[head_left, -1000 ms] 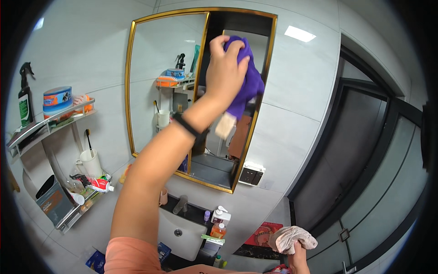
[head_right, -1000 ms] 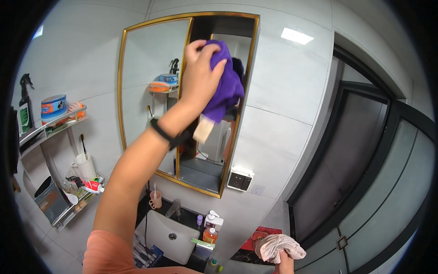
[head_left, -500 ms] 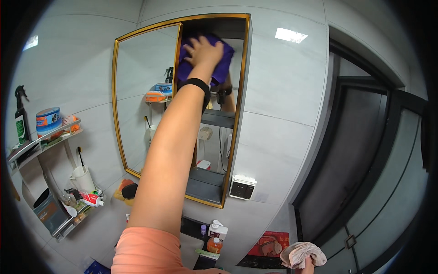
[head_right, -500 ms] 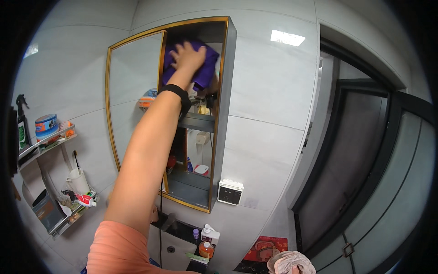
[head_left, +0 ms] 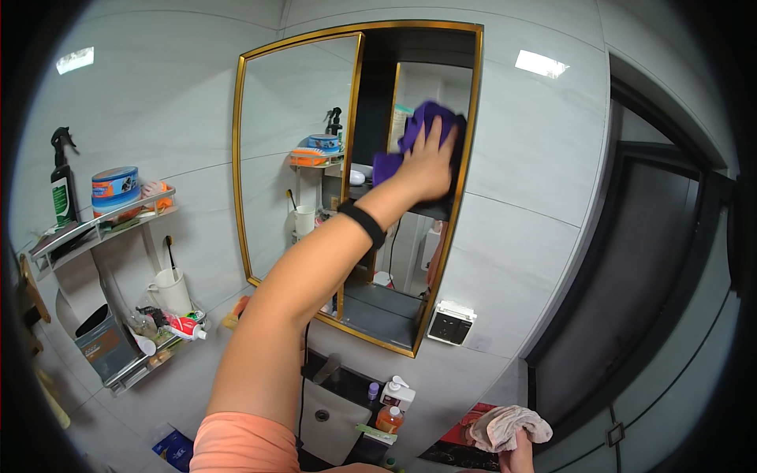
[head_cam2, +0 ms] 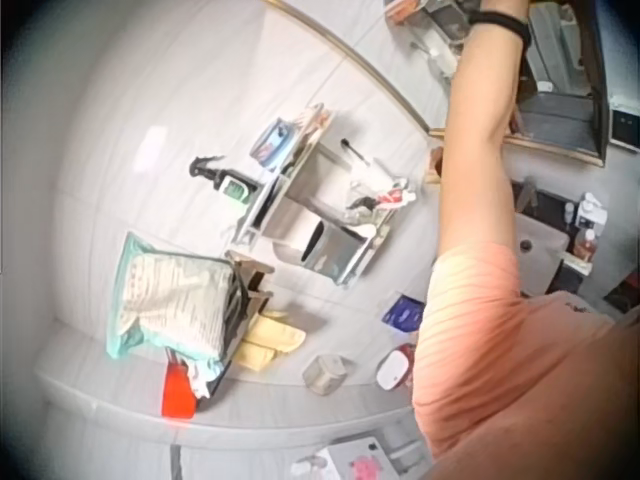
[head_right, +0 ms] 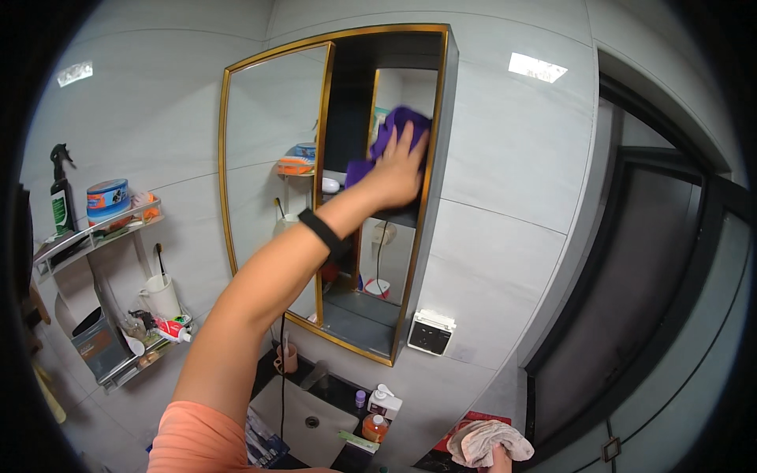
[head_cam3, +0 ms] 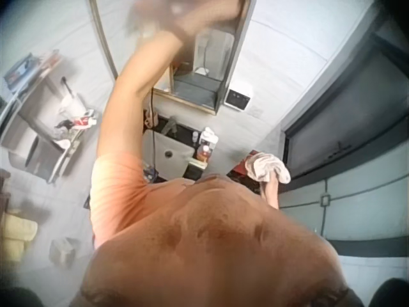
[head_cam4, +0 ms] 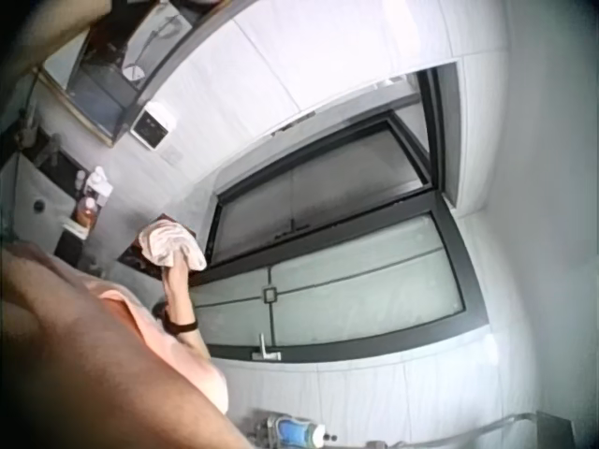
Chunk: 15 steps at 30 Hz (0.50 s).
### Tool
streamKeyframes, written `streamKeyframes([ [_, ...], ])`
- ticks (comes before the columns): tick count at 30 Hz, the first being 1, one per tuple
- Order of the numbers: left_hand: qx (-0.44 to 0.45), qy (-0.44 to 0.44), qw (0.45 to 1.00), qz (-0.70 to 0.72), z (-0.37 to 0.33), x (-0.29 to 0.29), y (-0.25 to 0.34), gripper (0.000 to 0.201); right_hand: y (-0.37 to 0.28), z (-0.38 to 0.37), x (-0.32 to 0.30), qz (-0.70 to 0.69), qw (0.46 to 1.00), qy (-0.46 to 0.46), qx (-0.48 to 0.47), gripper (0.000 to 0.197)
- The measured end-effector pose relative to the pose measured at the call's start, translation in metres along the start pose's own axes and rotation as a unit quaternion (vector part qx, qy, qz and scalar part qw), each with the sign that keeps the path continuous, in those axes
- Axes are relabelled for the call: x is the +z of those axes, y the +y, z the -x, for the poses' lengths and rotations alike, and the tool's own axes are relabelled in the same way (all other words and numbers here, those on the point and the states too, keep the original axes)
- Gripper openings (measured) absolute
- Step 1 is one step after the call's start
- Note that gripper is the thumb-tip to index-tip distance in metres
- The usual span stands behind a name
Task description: The person wipes a bathroom mirror and its frame using cloths, then moves various toiletry items on the counter and shelves.
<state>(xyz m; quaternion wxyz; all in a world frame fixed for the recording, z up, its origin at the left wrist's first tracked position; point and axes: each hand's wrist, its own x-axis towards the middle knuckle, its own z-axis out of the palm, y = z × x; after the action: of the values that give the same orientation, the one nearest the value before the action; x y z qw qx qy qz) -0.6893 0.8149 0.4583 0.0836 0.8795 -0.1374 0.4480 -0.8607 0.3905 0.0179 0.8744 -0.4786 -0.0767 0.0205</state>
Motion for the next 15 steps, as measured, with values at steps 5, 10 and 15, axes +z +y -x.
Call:
streamKeyframes([
  [5,-0.151,0.041,0.987,-0.017,0.005,0.025,-0.024,0.084,0.004,-0.006,0.023,0.048,0.998,-0.026,0.005,0.043],
  [10,-0.299,0.178,0.935,0.069,-0.045,-0.008,-0.021,0.086,-0.016,0.027,0.017,0.040,0.998,-0.027,-0.037,0.045],
  [15,-0.177,0.161,0.971,0.001,-0.112,-0.063,-0.033,0.076,-0.035,0.047,0.016,0.035,0.998,0.016,-0.039,0.046],
])
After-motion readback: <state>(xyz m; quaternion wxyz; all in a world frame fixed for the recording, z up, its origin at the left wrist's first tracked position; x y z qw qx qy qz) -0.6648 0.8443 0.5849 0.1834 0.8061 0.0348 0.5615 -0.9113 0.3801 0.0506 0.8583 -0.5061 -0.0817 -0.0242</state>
